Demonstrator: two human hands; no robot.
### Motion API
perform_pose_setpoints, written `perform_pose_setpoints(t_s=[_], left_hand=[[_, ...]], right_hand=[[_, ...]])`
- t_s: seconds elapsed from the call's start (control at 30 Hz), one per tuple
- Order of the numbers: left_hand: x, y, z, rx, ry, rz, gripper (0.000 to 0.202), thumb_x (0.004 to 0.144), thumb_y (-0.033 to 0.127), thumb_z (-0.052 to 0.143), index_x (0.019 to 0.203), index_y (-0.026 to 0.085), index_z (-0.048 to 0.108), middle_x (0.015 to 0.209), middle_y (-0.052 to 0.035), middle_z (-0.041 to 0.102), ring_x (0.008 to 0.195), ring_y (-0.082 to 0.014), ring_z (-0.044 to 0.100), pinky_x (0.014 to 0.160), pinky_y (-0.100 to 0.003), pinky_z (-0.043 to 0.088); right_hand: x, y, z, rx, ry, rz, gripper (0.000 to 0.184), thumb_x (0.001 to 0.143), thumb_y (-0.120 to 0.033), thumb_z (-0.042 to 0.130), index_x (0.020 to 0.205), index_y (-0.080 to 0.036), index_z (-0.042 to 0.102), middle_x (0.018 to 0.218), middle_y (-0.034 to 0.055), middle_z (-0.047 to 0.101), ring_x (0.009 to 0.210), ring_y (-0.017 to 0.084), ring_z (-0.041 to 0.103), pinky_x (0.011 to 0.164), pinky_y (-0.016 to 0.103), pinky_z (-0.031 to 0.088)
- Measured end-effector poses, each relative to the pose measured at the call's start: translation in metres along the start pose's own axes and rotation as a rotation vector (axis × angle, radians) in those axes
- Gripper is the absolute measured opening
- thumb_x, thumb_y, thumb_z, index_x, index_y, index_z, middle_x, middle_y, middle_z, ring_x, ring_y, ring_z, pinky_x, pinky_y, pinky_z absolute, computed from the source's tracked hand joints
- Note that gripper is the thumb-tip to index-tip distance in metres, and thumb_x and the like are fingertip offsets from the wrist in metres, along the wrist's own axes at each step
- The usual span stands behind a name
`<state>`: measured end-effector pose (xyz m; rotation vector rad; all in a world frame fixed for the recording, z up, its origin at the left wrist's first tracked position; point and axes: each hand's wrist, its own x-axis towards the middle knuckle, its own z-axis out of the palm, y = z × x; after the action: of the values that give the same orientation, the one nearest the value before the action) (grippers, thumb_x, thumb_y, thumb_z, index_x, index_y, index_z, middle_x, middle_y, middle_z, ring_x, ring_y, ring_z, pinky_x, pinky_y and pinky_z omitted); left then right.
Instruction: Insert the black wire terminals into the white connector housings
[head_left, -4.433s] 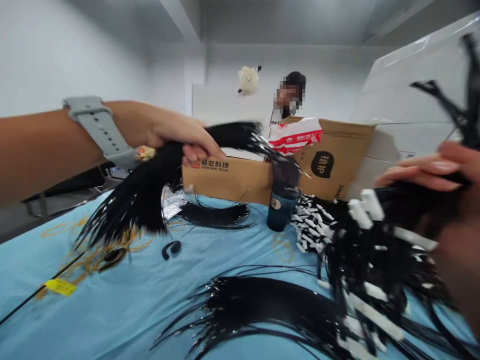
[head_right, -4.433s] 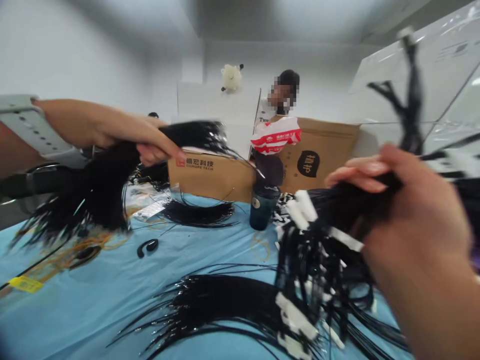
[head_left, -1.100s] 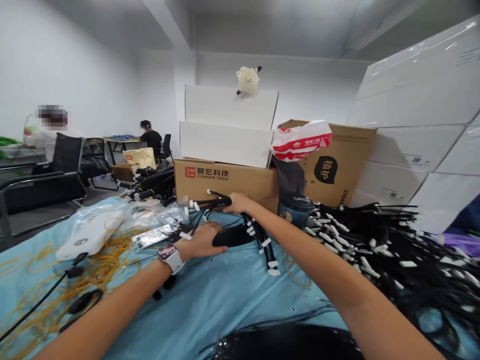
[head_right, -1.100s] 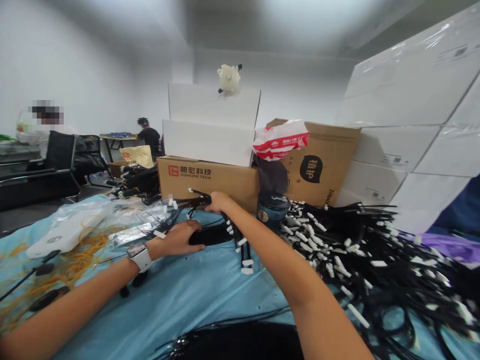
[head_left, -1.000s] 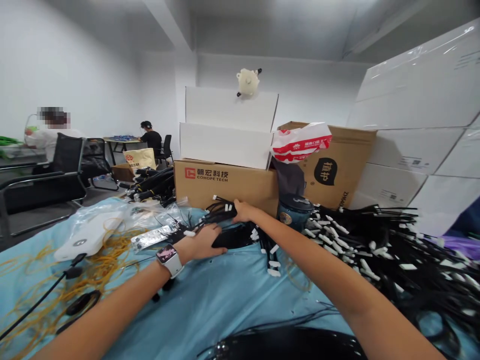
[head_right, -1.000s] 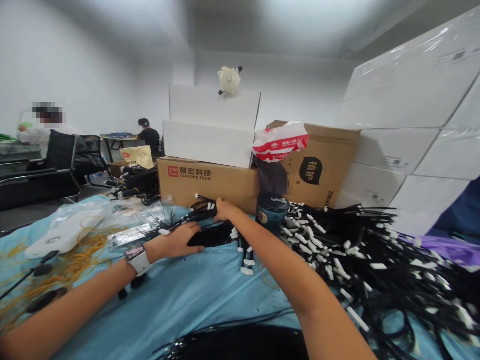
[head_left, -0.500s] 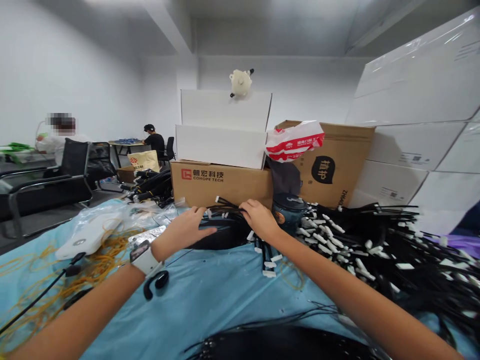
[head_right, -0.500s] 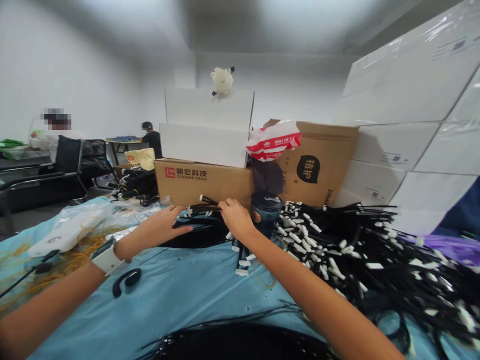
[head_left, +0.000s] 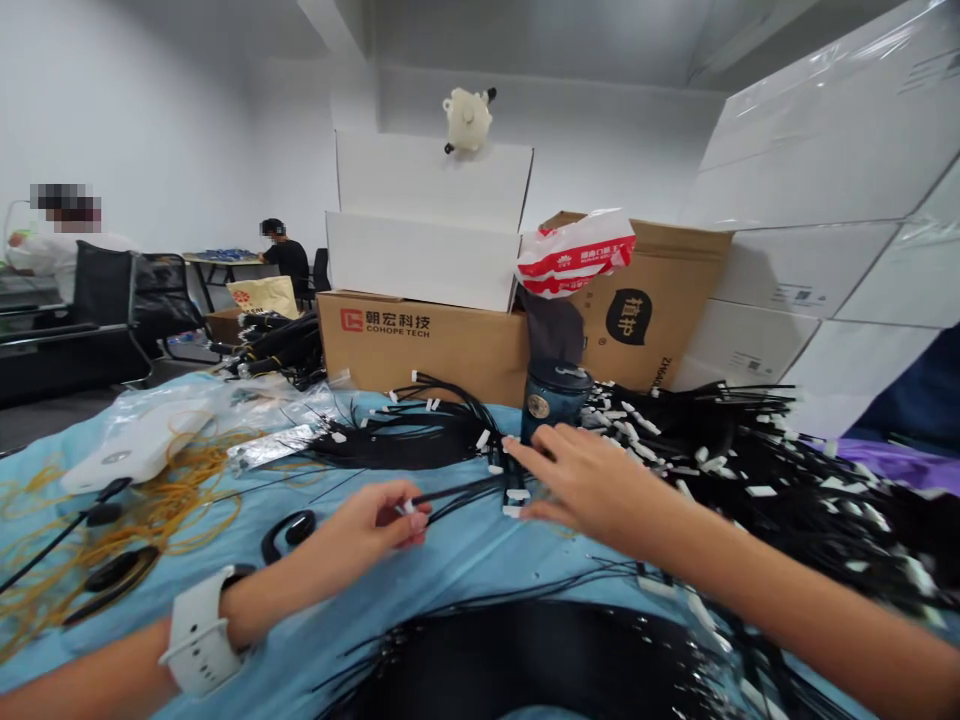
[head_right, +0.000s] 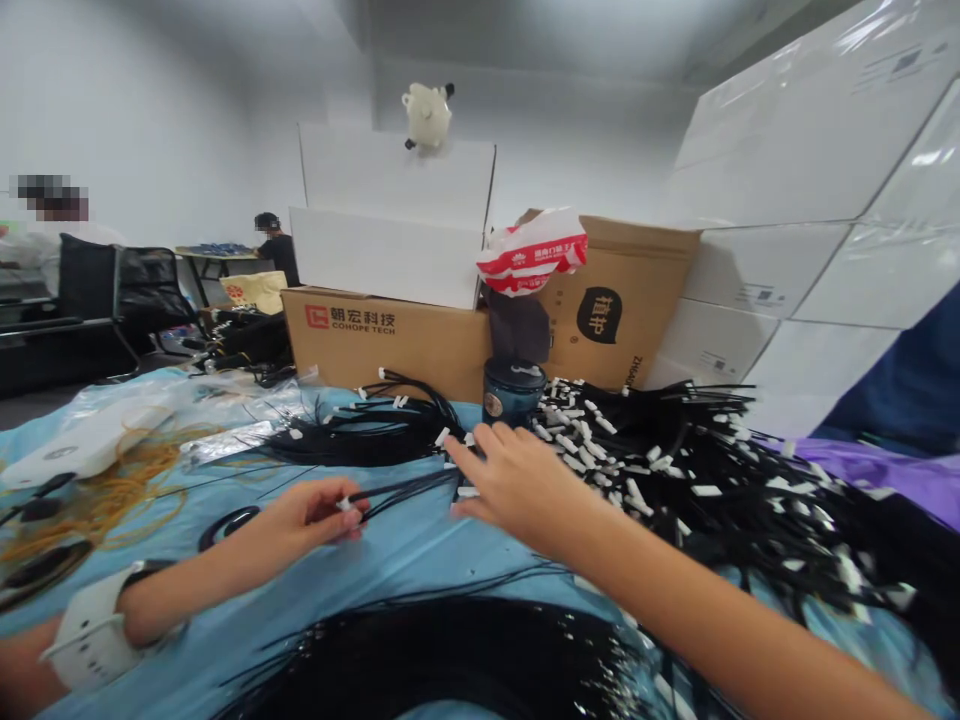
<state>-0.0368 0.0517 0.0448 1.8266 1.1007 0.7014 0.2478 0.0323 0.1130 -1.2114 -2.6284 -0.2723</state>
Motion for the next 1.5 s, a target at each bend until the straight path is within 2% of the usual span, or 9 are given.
perform_pose_setpoints(t_s=[0.1,0.2,0.27,0.33,0.5,0.7,0.9,1.23,1.5], left_hand=[[-0.004,-0.023,0.009,-0.068,0.025,-0.044,0.037,0.083,0.057,0.072,0.081,0.021,0.068,0.069,-0.0003,0.069,0.065,-0.0204,0.063,0.064,-0.032,0.049],[-0.003,-0.034,0.01,-0.126,0.066,-0.068,0.035,0.08,0.054,0.076,0.089,0.02,0.073,0.074,-0.0015,0.072,0.07,-0.0222,0.064,0.067,-0.034,0.051],[-0.003,-0.037,0.01,-0.164,0.113,-0.082,0.037,0.08,0.053,0.076,0.099,0.02,0.074,0.079,-0.0023,0.073,0.073,-0.0235,0.066,0.07,-0.035,0.052],[-0.004,-0.039,0.01,-0.209,0.172,-0.089,0.044,0.081,0.052,0.075,0.111,0.021,0.073,0.086,-0.0037,0.073,0.078,-0.0246,0.067,0.071,-0.037,0.054],[-0.007,-0.049,0.013,-0.338,0.264,-0.071,0.045,0.085,0.05,0.076,0.121,0.023,0.069,0.089,-0.0024,0.072,0.079,-0.0228,0.068,0.07,-0.035,0.054],[-0.007,-0.052,0.018,-0.492,0.292,-0.075,0.035,0.08,0.048,0.085,0.098,0.023,0.068,0.088,-0.0017,0.076,0.079,-0.02,0.069,0.074,-0.032,0.054],[-0.009,-0.04,0.015,-0.51,0.267,-0.068,0.021,0.084,0.039,0.084,0.089,0.024,0.07,0.084,0.0015,0.076,0.081,-0.0173,0.069,0.075,-0.027,0.052],[-0.014,-0.025,0.014,-0.429,0.323,-0.1,0.015,0.085,0.032,0.079,0.092,0.022,0.07,0.084,0.0005,0.074,0.076,-0.0175,0.068,0.073,-0.029,0.054],[-0.013,-0.019,0.011,-0.43,0.291,-0.156,0.02,0.08,0.034,0.083,0.09,0.022,0.07,0.083,-0.0005,0.075,0.076,-0.0186,0.068,0.074,-0.03,0.055]], right_hand=[[-0.017,-0.036,0.029,0.071,-0.001,-0.144,0.065,0.086,-0.037,0.086,0.14,-0.008,0.064,0.139,0.029,0.065,0.126,0.045,0.064,0.103,0.058,0.054],[-0.01,-0.077,0.062,0.189,-0.033,-0.264,0.05,0.092,-0.054,0.074,0.125,-0.016,0.072,0.114,0.0126,0.078,0.098,0.026,0.075,0.09,0.033,0.061],[0.003,-0.096,0.08,0.246,-0.053,-0.298,0.03,0.086,-0.052,0.078,0.087,-0.022,0.077,0.084,0.0048,0.079,0.071,0.021,0.073,0.068,0.027,0.061],[0.015,-0.103,0.094,0.303,-0.049,-0.284,0.025,0.085,-0.045,0.079,0.075,-0.023,0.072,0.079,0.0023,0.077,0.067,0.019,0.072,0.061,0.023,0.058],[0.018,-0.086,0.105,0.462,-0.034,-0.257,0.03,0.087,-0.039,0.081,0.069,-0.022,0.063,0.07,-0.0027,0.071,0.061,0.01,0.068,0.054,0.012,0.05],[0.01,-0.063,0.076,0.751,0.004,0.017,0.02,0.096,-0.015,0.051,0.08,-0.021,0.062,0.067,-0.0007,0.065,0.06,0.012,0.059,0.056,0.019,0.044],[0.022,-0.054,0.071,1.032,-0.104,0.314,0.025,0.095,-0.031,0.05,0.09,-0.021,0.073,0.083,0.0028,0.075,0.073,0.017,0.065,0.064,0.024,0.047],[0.025,-0.039,0.094,1.082,-0.092,0.42,0.025,0.089,-0.038,0.053,0.071,-0.021,0.058,0.062,-0.0035,0.049,0.06,0.013,0.045,0.056,0.025,0.036],[0.023,-0.04,0.1,1.035,-0.022,0.437,0.023,0.088,-0.034,0.056,0.069,-0.022,0.062,0.056,-0.0044,0.048,0.054,0.012,0.043,0.052,0.025,0.034]])
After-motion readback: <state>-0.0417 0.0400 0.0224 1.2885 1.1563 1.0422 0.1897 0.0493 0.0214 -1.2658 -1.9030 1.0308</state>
